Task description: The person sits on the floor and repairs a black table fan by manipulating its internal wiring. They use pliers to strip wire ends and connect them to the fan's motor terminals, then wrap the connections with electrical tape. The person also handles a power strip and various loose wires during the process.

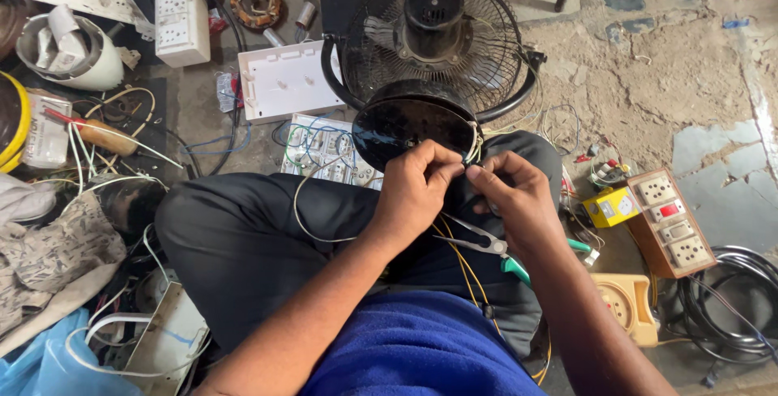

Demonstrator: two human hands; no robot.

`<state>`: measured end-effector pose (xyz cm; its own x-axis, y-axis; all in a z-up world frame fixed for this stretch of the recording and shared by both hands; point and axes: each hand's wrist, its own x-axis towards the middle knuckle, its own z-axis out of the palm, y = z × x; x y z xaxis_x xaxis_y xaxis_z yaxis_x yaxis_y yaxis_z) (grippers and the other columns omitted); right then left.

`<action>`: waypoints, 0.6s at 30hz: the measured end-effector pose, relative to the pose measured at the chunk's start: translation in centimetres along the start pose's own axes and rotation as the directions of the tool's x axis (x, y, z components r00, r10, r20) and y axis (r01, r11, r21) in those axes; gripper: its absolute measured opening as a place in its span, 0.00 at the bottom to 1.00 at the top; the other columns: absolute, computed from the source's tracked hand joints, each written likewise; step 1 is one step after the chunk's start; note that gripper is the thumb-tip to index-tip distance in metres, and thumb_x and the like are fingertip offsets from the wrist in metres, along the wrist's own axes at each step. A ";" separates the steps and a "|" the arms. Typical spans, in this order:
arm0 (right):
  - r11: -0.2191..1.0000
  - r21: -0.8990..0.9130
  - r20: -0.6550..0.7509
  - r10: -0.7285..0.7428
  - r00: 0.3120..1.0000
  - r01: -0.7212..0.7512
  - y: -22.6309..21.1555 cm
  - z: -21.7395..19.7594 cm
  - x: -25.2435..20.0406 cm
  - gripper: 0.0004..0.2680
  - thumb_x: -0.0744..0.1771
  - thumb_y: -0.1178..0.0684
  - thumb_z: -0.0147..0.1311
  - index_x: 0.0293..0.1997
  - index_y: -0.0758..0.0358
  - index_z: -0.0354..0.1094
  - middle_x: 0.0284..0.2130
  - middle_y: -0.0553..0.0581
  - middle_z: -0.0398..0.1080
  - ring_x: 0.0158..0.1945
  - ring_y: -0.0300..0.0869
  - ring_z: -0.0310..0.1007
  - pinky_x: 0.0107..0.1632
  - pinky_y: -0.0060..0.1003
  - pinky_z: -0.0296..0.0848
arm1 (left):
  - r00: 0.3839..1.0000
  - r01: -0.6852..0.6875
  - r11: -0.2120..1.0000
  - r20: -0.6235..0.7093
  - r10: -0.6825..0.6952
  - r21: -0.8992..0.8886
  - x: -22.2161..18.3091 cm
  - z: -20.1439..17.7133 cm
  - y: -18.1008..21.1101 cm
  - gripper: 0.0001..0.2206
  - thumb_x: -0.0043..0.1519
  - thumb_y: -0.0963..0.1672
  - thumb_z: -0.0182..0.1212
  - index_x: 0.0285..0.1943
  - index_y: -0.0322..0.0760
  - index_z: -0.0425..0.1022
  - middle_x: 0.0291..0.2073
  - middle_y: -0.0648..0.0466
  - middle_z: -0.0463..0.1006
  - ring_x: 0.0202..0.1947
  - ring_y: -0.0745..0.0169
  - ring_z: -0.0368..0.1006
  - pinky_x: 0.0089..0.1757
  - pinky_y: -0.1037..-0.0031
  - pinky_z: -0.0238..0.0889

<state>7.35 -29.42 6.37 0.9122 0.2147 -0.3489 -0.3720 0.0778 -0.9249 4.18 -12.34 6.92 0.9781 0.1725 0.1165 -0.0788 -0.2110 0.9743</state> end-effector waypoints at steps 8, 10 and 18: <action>1.000 -0.007 -0.068 -0.029 0.997 0.029 -1.8 1.3 -1.2 0.08 0.69 0.52 0.57 0.44 0.67 0.74 0.29 0.51 0.72 0.29 0.33 0.68 0.32 0.28 0.69 | 0.969 -0.225 0.964 -0.072 0.237 0.138 -0.5 0.5 0.4 0.06 0.61 0.41 0.67 0.40 0.33 0.75 0.34 0.48 0.79 0.37 0.47 0.78 0.40 0.63 0.70; 0.989 0.112 -0.109 -0.088 0.990 0.100 -1.5 1.2 -1.7 0.08 0.69 0.51 0.55 0.45 0.68 0.73 0.29 0.51 0.72 0.30 0.33 0.70 0.32 0.28 0.72 | 0.996 -0.051 0.999 -0.073 0.052 0.018 -0.7 0.9 0.2 0.07 0.61 0.42 0.66 0.41 0.32 0.75 0.34 0.47 0.78 0.35 0.48 0.78 0.38 0.63 0.71; 0.997 -0.015 -0.057 0.081 0.995 -0.082 -0.1 0.9 0.0 0.06 0.67 0.55 0.60 0.41 0.69 0.74 0.24 0.50 0.71 0.23 0.32 0.64 0.29 0.27 0.67 | 0.979 -0.182 0.980 -0.082 0.188 0.076 -1.7 1.3 -0.4 0.05 0.65 0.37 0.59 0.48 0.31 0.72 0.40 0.45 0.80 0.42 0.46 0.79 0.42 0.65 0.71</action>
<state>7.25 -28.51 6.64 0.8874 0.1649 -0.4305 -0.4428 0.0452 -0.8955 2.81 -13.80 6.09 0.9267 0.2083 0.3127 -0.2404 -0.3110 0.9195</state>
